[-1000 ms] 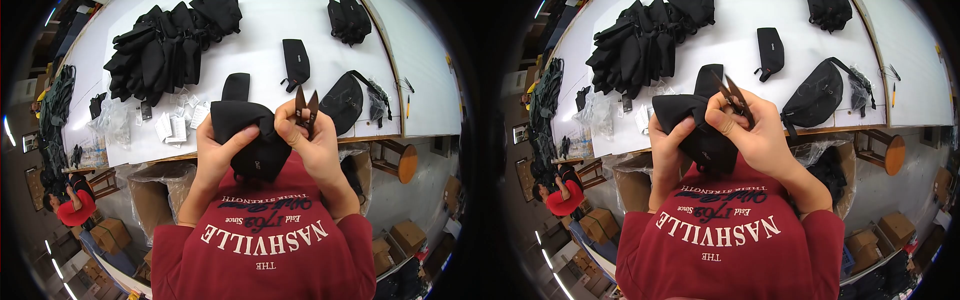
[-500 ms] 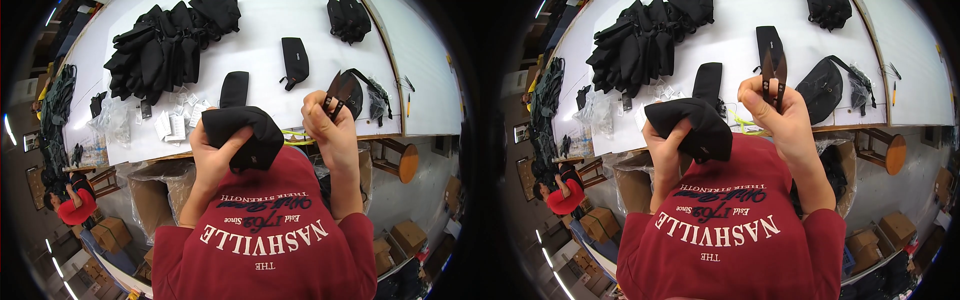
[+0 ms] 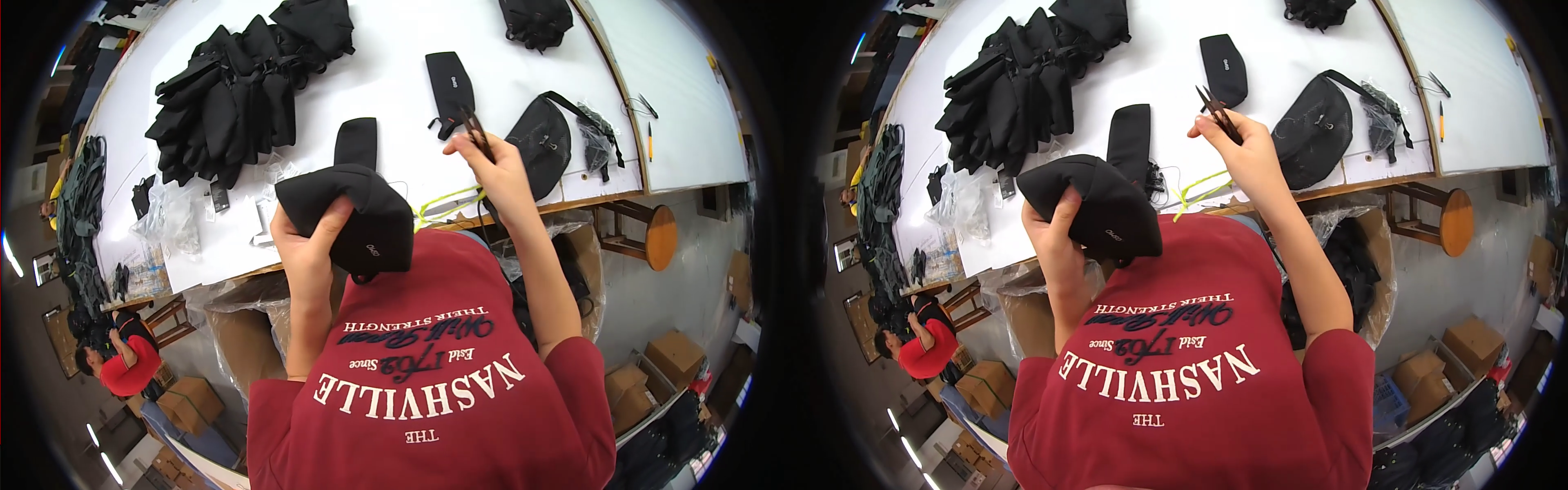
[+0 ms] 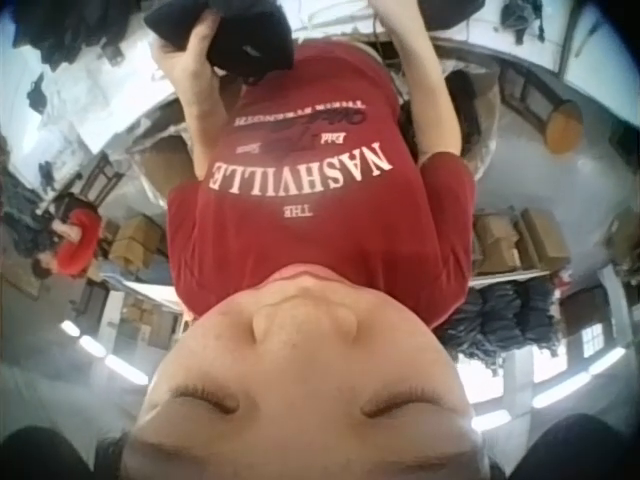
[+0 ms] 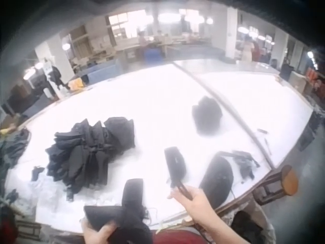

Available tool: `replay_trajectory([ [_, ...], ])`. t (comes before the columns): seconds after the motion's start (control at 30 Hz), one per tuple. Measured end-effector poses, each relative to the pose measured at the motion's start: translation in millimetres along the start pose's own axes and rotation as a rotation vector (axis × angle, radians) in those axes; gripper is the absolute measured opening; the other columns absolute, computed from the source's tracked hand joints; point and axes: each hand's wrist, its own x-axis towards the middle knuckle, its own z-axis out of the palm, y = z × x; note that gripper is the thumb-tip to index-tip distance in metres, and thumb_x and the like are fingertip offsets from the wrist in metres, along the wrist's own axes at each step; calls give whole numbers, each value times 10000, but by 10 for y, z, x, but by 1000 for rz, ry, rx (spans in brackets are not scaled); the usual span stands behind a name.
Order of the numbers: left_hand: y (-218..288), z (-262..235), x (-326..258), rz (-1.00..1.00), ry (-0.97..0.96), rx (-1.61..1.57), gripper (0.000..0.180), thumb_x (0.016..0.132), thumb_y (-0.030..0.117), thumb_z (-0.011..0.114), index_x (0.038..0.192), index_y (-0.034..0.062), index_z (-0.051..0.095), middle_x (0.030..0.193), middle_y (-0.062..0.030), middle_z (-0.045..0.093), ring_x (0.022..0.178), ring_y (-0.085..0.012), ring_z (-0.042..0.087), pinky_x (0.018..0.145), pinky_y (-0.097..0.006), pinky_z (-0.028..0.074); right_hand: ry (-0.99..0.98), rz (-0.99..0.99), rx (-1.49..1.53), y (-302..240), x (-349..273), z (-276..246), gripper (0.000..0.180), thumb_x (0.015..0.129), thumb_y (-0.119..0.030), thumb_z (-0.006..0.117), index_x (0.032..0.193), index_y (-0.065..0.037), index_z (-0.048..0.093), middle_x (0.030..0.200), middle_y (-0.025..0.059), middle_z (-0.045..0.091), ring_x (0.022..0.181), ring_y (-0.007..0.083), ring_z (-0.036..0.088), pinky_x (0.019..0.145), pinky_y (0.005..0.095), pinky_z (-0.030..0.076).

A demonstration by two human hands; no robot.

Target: Inspecting black pouches, checking zippers, and stacking them before placing the batch into a lined box.

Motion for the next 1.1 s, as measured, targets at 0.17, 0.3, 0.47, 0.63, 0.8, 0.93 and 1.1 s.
replay_trajectory([
  [0.17,-88,-88,7,-7,8,22,224,798,25,721,1004,-4,636,926,-40,662,842,-108,608,796,-241,468,43,71,-327,508,51,-383,252,830,-208,691,1029,-60,643,652,-36,515,586,54,409,555,243,347],
  [0.3,-175,-152,4,-26,49,30,247,793,2,704,1030,-9,638,969,-58,665,881,-133,616,841,-265,463,527,-64,-414,954,-11,-992,194,873,-174,673,977,-16,626,648,-58,432,610,27,363,545,216,302],
  [0.47,-252,-259,28,-52,21,57,276,846,31,631,1110,-33,584,1038,-103,652,938,-188,640,869,-305,489,1109,309,-476,1866,-325,-1932,395,876,-353,564,1006,14,634,968,201,667,951,367,615,836,420,445],
  [0.63,-254,-249,94,-77,-19,54,279,852,37,630,1117,-30,575,1036,-101,647,933,-185,643,863,-302,494,1162,427,-689,2487,-579,-2203,343,891,-230,523,1108,13,630,1064,227,618,1002,384,582,900,443,438],
  [0.8,-293,-252,68,-67,-35,77,281,858,45,632,1123,-26,568,1037,-98,645,937,-181,641,860,-297,494,1158,309,-723,2005,-319,-1933,225,826,-188,659,954,-37,555,887,166,653,876,366,616,779,445,460],
  [0.93,-321,-236,49,-80,-32,60,283,864,42,626,1133,-21,564,1047,-97,643,939,-177,640,860,-294,493,1127,418,-720,1998,-211,-1997,253,808,-224,687,946,-43,576,906,164,637,878,350,610,790,438,460],
  [1.1,-339,-249,64,-91,-14,38,278,870,48,619,1134,-20,566,1047,-97,644,943,-174,638,859,-291,492,1114,313,-837,2131,-338,-1950,244,796,-243,704,856,-34,593,929,140,590,867,331,590,796,420,460],
])
